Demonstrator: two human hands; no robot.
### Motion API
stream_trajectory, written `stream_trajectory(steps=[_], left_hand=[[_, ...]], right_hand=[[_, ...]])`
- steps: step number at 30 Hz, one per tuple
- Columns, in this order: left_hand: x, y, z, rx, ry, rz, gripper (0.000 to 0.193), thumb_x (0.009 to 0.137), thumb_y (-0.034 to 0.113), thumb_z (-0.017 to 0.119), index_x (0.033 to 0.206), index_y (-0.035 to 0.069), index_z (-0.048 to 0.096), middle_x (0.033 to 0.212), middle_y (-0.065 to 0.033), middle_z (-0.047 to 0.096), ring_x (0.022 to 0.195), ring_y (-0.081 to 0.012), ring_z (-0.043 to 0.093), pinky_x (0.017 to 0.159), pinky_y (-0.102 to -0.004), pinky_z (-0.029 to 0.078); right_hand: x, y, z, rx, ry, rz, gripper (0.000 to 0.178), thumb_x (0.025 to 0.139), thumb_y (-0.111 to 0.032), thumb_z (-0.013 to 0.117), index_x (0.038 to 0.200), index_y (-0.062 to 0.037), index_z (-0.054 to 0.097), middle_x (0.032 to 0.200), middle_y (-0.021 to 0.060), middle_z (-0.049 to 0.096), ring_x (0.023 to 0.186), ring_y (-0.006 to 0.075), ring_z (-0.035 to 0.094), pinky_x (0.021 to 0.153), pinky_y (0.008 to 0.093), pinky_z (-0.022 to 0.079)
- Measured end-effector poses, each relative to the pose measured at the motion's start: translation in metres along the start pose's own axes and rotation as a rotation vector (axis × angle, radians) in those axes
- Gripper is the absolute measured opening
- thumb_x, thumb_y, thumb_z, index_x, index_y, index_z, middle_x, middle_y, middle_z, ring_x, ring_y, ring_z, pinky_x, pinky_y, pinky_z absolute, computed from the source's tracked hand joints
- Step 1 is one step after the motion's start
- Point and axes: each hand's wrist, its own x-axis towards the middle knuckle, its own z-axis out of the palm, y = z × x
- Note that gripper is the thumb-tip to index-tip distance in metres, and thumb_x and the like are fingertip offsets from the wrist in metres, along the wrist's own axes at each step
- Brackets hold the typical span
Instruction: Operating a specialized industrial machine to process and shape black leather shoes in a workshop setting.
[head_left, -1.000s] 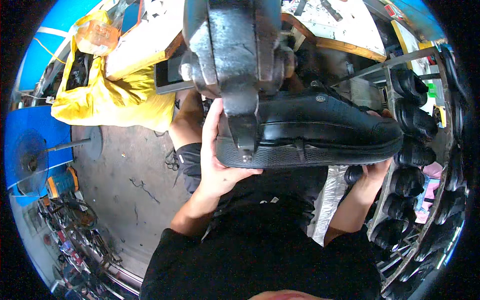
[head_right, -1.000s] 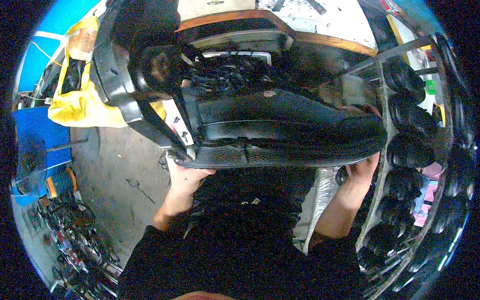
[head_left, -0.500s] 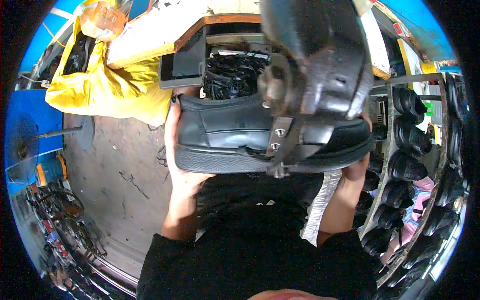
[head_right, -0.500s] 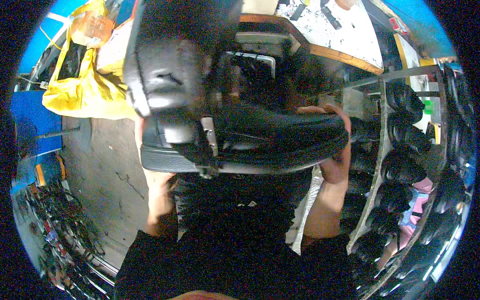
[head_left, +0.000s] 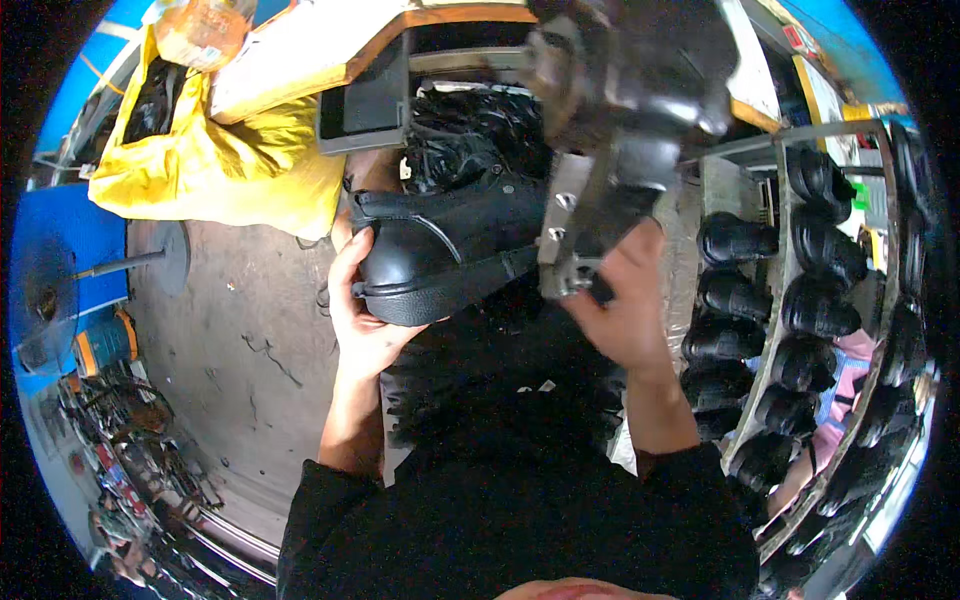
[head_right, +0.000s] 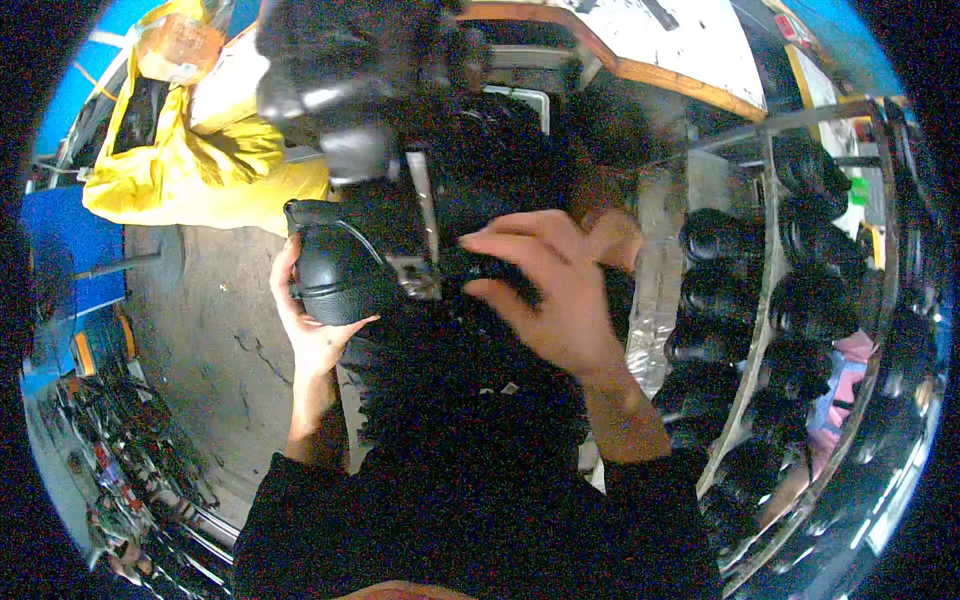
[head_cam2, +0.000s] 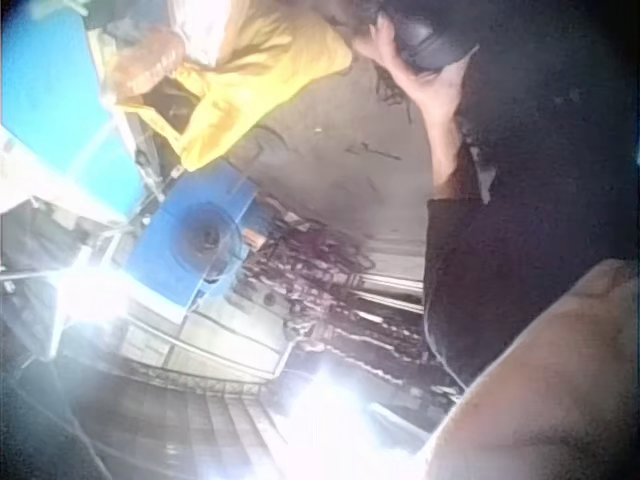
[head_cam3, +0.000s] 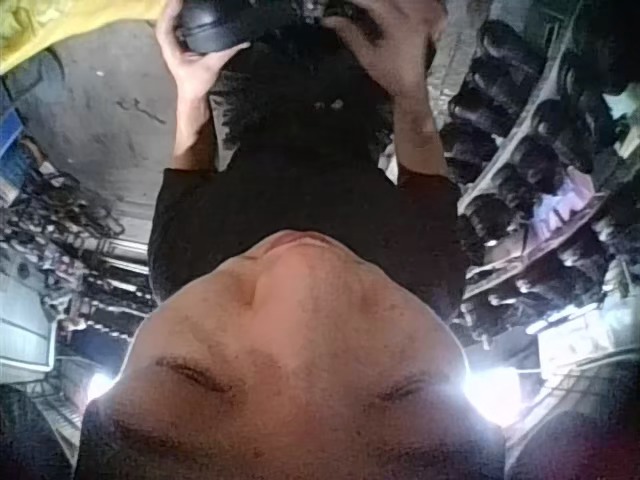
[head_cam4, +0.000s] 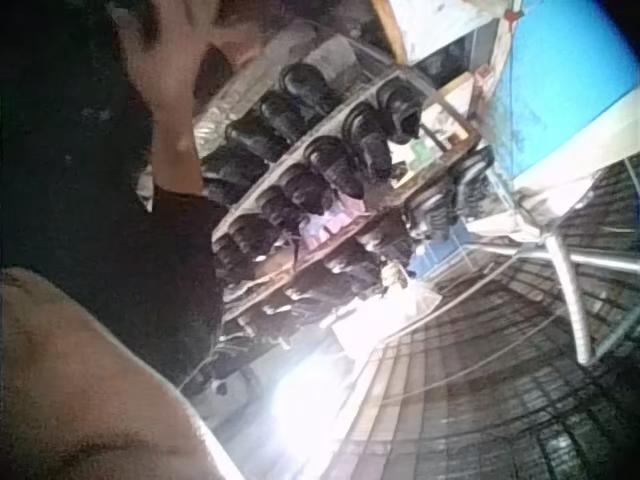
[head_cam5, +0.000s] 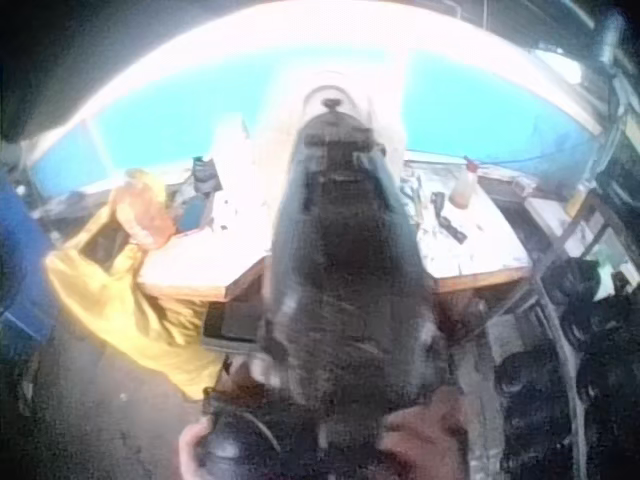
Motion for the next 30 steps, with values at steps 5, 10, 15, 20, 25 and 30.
stream_trajectory(steps=[5,10,15,20,25,30], left_hand=[[-0.006,-0.004,0.002,0.026,-0.032,0.055,0.100,0.064,0.011,0.095,0.146,0.005,0.039,0.140,-0.0143,0.050,0.122,-0.0254,0.056,0.100,-0.0380,0.051],[-0.014,-0.006,-0.007,0.074,-0.026,-0.063,0.120,0.051,0.028,0.101,0.149,0.009,0.033,0.151,-0.0112,0.038,0.135,-0.0276,0.045,0.112,-0.0434,0.041],[-0.016,0.003,-0.002,-0.058,0.010,-0.112,0.117,0.054,0.023,0.099,0.149,0.007,0.034,0.149,-0.0123,0.042,0.132,-0.0271,0.048,0.109,-0.0416,0.043],[-0.008,0.000,0.007,-0.121,0.088,-0.155,0.123,0.052,0.025,0.100,0.151,0.004,0.030,0.150,-0.0136,0.038,0.137,-0.0270,0.042,0.114,-0.0422,0.039],[0.002,-0.008,0.013,-0.154,0.051,-0.127,0.130,0.050,0.032,0.101,0.153,0.005,0.026,0.154,-0.0130,0.032,0.139,-0.0277,0.039,0.115,-0.0434,0.037],[0.005,0.009,0.029,-0.173,0.061,-0.145,0.133,0.048,0.033,0.102,0.154,0.009,0.025,0.150,-0.0124,0.036,0.136,-0.0292,0.043,0.112,-0.0455,0.040]], right_hand=[[0.011,0.001,0.016,0.113,-0.136,0.077,0.021,0.081,-0.014,0.077,0.098,-0.0095,0.066,0.097,0.0086,0.062,0.097,0.0288,0.061,0.085,0.0382,0.050],[0.015,0.001,0.012,0.211,-0.239,0.036,0.015,0.083,-0.010,0.073,0.090,-0.0075,0.060,0.092,0.0081,0.061,0.090,0.0286,0.060,0.081,0.0374,0.050],[0.004,0.003,-0.001,0.483,-0.309,-0.054,0.016,0.085,-0.008,0.071,0.090,-0.0045,0.057,0.086,0.0073,0.058,0.086,0.0271,0.058,0.076,0.0371,0.048],[-0.032,0.043,-0.015,0.966,0.074,-0.042,0.008,0.091,-0.005,0.060,0.096,-0.0039,0.054,0.086,0.0064,0.053,0.084,0.0217,0.054,0.077,0.0351,0.046],[-0.065,0.091,-0.016,0.737,0.476,0.557,0.030,0.093,-0.010,0.062,0.121,-0.0009,0.057,0.115,0.0125,0.063,0.104,0.0205,0.059,0.089,0.0326,0.048],[-0.062,0.055,-0.042,0.324,0.445,0.197,0.039,0.081,-0.004,0.075,0.119,-0.0018,0.064,0.119,0.0096,0.066,0.109,0.0230,0.061,0.096,0.0376,0.048]])
